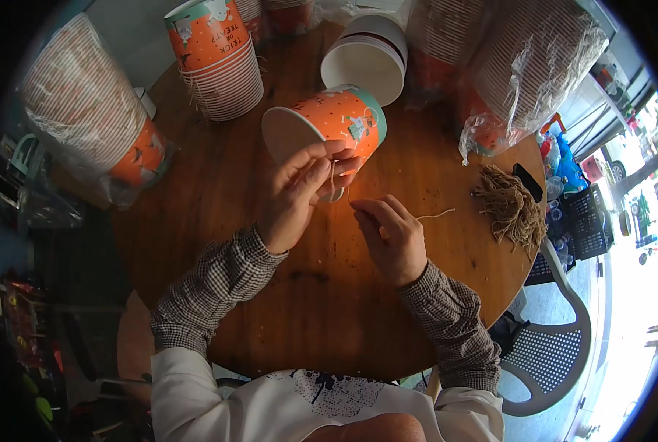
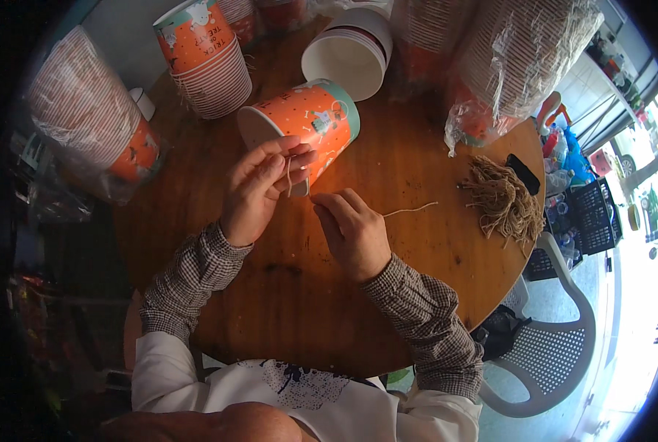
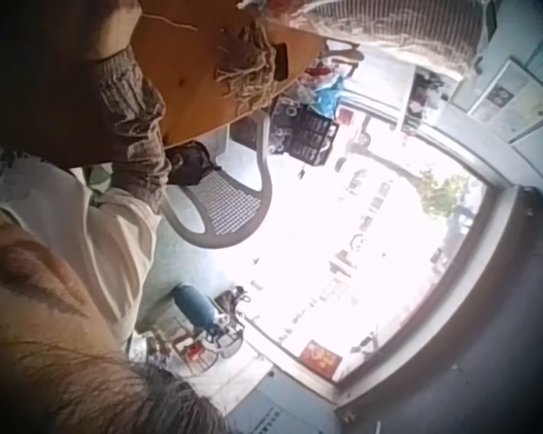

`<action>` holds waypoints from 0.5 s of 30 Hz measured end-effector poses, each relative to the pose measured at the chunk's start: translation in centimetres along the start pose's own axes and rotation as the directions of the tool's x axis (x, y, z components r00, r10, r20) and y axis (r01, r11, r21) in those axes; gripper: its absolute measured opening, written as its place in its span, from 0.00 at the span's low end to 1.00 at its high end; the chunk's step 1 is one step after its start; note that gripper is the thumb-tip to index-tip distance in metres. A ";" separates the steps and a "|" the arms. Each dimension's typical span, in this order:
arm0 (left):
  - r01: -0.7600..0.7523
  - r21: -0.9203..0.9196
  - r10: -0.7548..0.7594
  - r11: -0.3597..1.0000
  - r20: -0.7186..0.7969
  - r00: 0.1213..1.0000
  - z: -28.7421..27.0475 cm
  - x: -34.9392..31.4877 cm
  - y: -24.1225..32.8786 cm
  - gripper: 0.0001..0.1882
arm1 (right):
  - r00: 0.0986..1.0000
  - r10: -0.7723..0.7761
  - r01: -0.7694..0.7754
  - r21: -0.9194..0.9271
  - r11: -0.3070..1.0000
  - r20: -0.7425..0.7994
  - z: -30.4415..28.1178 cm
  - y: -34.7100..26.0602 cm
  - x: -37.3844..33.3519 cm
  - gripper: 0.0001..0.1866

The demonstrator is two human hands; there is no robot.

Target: Thread and secure cord handles onto paper buckets.

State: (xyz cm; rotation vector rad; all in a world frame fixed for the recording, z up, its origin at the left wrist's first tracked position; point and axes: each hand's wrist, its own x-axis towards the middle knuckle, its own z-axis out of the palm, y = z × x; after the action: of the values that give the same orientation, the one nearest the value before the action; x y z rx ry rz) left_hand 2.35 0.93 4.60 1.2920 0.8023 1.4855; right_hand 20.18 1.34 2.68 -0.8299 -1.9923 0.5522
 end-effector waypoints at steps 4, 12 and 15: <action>0.079 -0.130 -0.076 0.988 0.033 0.997 1.2 0.0 -0.2 0.21 | 0.998 -0.054 0.054 -0.006 0.999 -0.020 0.3 0.1 -0.1 0.07; -0.007 -0.016 0.011 1.000 0.276 0.961 1.5 -0.8 -2.2 0.40 | 0.984 -0.176 0.180 -0.141 0.974 0.038 -0.3 0.1 -0.4 0.08; -0.025 0.018 0.018 1.000 0.307 0.952 1.6 -0.9 -2.2 0.45 | 0.983 -0.182 0.181 -0.155 0.971 0.010 -0.2 0.4 -0.3 0.11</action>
State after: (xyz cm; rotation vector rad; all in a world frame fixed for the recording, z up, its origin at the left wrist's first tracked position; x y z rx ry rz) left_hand 4.40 0.54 2.65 1.5066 0.6024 1.2532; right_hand 20.58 1.35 2.32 -0.7310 -2.1012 0.2923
